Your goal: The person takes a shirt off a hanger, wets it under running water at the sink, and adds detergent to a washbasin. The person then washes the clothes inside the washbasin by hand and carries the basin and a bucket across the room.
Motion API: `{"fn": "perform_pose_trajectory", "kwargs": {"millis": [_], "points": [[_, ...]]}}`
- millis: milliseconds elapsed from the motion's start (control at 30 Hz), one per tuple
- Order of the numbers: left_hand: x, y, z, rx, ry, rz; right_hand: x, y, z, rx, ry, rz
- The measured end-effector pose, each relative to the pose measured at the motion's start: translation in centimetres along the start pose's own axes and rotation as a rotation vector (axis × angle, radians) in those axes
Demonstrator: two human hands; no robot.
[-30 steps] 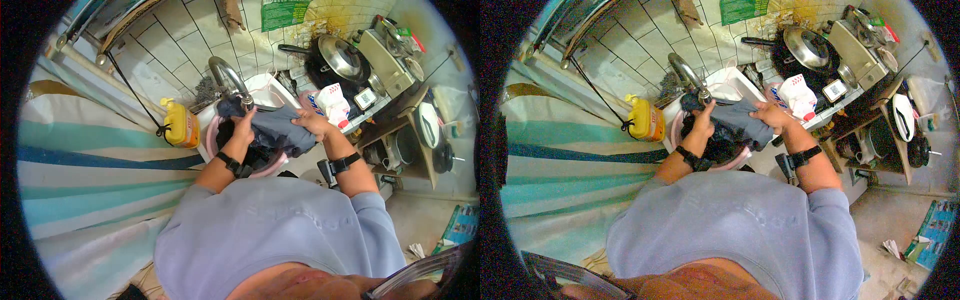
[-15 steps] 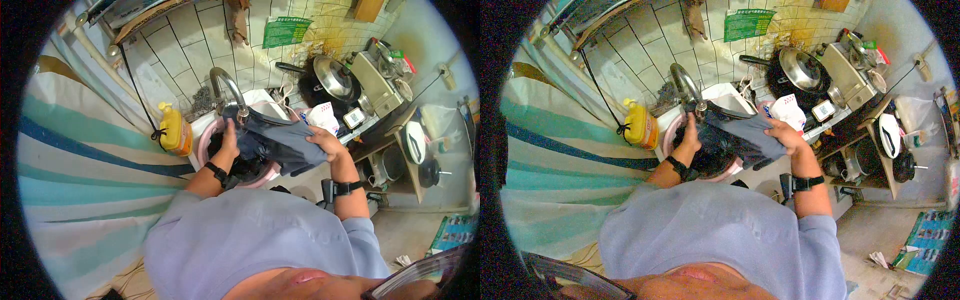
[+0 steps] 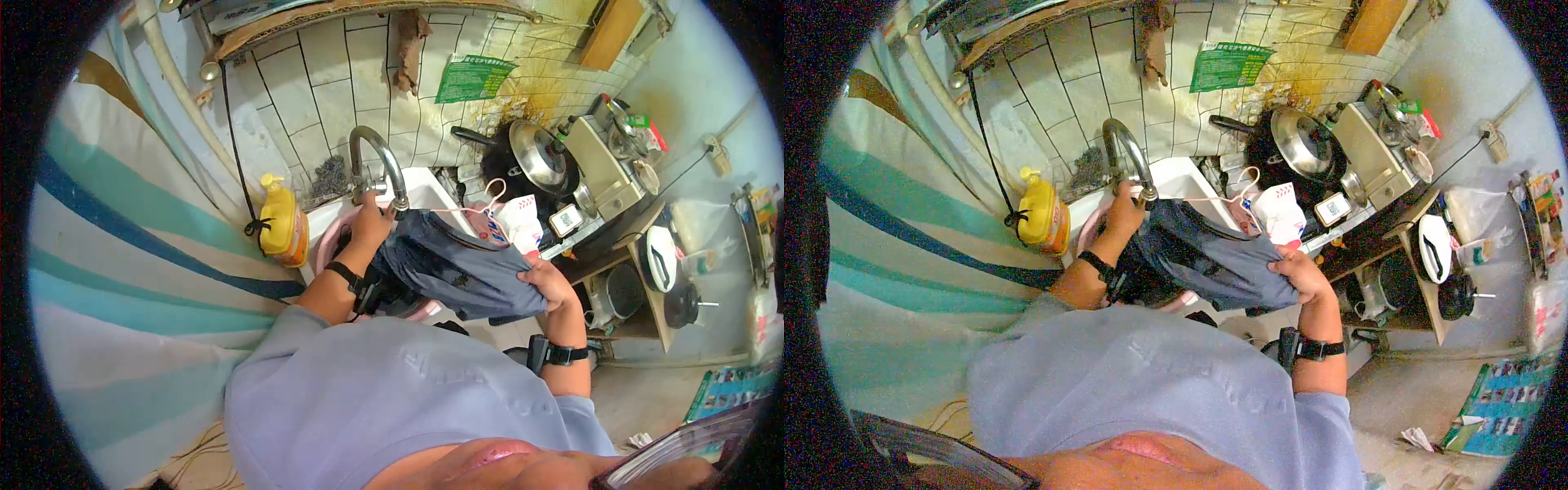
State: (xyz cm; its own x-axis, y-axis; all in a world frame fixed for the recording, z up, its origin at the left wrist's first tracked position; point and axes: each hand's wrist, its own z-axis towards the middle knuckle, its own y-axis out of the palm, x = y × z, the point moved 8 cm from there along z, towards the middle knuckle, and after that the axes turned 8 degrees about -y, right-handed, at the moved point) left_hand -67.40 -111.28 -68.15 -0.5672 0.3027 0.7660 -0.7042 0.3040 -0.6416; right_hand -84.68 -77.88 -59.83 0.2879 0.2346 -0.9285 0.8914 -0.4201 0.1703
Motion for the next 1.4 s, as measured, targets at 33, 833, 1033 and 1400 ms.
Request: {"fn": "perform_pose_trajectory", "kwargs": {"millis": [33,833,1033,1400], "points": [[-0.5,0.9,1.2,0.002,0.002,-0.007,-0.1,-0.3,-0.1,0.028,-0.008,-0.003],[-5.2,13.9,13.6,-0.447,-0.125,-0.306,-1.9,1.4,0.2,0.14,-0.064,0.055],[-5.9,13.0,11.3,-0.4,-0.531,-0.744,-1.7,0.7,-0.4,0.167,-0.043,0.074],[-3.3,4.8,-1.8,-0.379,-0.453,-0.683,-7.1,-0.4,-3.5,0.127,-0.323,0.163]]}}
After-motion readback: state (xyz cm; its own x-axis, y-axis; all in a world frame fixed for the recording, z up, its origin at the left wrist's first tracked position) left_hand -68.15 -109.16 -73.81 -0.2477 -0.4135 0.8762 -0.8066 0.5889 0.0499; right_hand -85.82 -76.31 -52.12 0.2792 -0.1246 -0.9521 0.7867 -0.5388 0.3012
